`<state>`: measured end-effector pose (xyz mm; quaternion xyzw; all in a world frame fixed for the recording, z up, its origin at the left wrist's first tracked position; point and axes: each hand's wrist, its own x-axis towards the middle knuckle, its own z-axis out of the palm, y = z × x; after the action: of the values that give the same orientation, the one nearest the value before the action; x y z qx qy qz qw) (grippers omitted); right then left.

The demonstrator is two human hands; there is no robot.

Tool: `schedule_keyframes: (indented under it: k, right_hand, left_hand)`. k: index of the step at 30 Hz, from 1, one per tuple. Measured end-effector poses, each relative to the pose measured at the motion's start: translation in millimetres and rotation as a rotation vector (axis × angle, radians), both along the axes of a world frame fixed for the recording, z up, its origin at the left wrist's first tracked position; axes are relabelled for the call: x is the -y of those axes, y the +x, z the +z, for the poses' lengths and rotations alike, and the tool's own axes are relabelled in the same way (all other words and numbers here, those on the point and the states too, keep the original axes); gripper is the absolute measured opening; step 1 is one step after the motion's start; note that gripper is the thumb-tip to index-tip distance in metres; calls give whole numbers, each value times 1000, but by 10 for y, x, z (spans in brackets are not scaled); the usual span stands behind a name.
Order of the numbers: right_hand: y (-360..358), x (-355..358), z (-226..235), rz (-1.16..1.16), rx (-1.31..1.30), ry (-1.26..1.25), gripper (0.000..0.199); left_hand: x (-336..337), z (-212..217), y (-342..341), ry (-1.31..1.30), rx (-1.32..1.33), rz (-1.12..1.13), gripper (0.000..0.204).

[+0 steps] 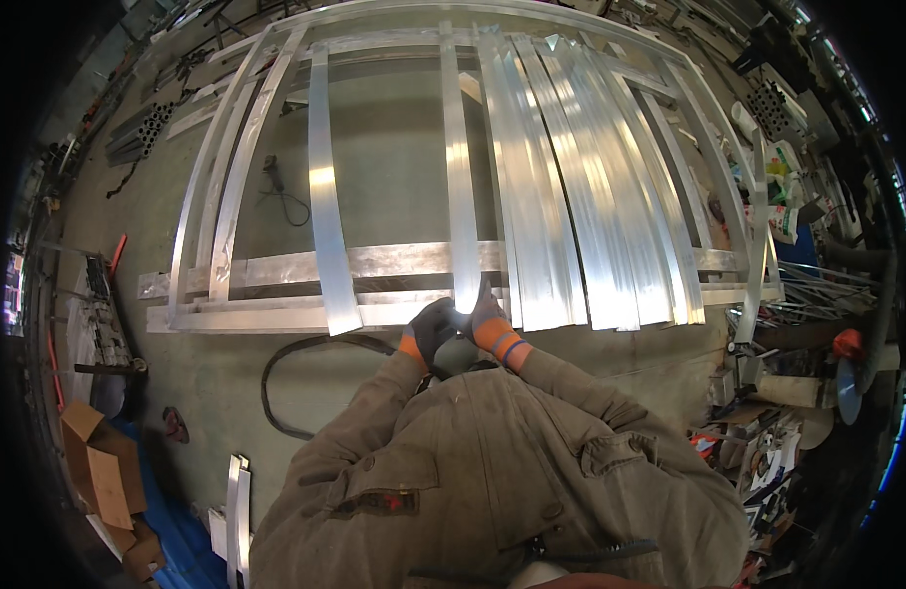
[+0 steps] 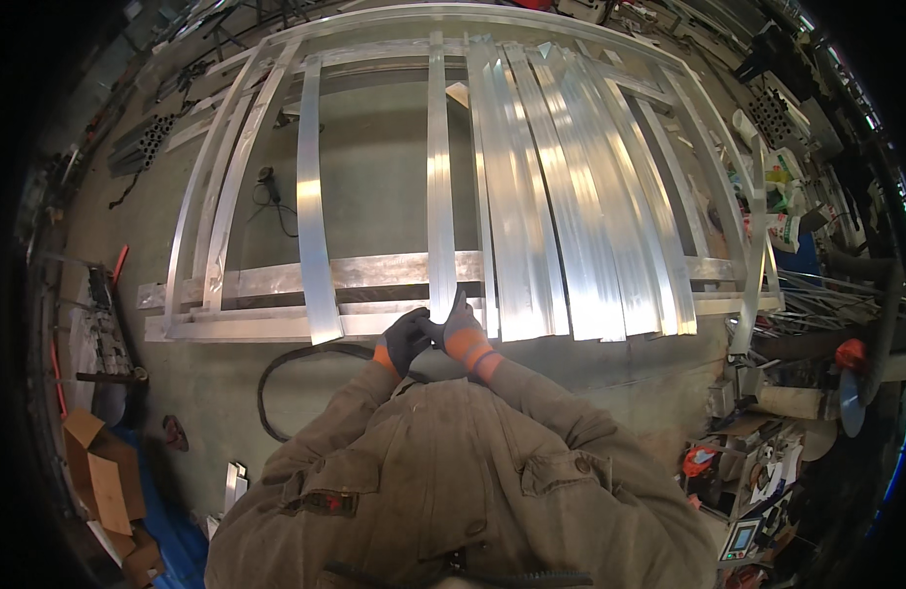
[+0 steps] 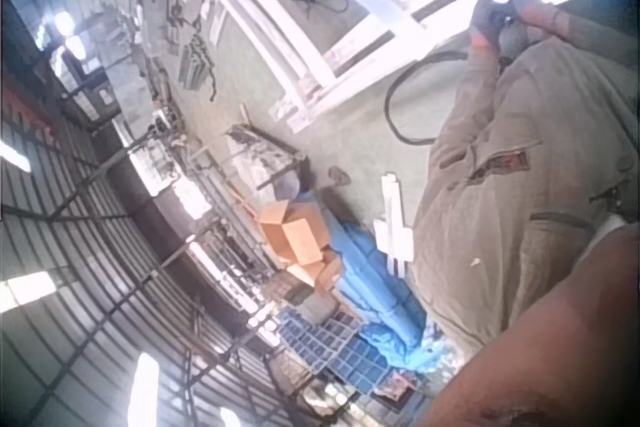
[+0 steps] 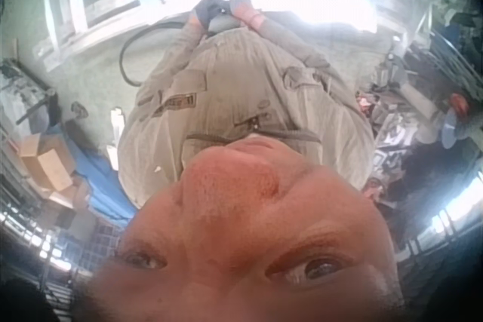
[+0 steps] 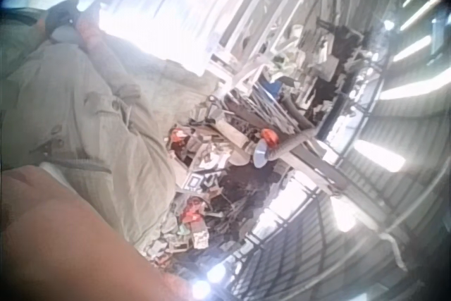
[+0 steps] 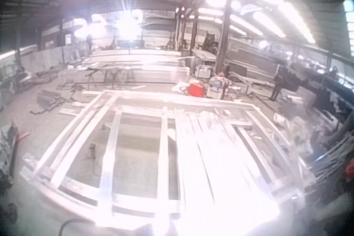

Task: The person picks up long aluminum strips from the floor and places them one by one into a large rectangular metal frame. The person aligns each strip vertically within the frame and adjusts its position before moving to the next strip.

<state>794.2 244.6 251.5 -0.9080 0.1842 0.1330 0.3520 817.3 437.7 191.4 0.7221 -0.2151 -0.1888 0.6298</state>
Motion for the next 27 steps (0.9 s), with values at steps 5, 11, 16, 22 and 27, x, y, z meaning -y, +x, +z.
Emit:
schedule_keyframes:
  k: [5, 11, 16, 22, 27]
  right_hand:
    - [35, 57, 49, -73, 11, 108, 115]
    - [44, 77, 190, 31, 233, 503, 73]
    - [-30, 125, 319, -112, 149, 1537, 56]
    - [-166, 97, 315, -371, 91, 1957, 56]
    - [-273, 261, 134, -431, 171, 2075, 61]
  left_hand:
    - [44, -430, -11, -209, -451, 134, 69]
    - [-147, -68, -80, 146, 556, 122, 62]
    - [-14, 788, 39, -364, -923, 135, 60]
    - [343, 1618, -82, 314, -190, 214, 87]
    - [568, 1773, -164, 473, 247, 70, 84]
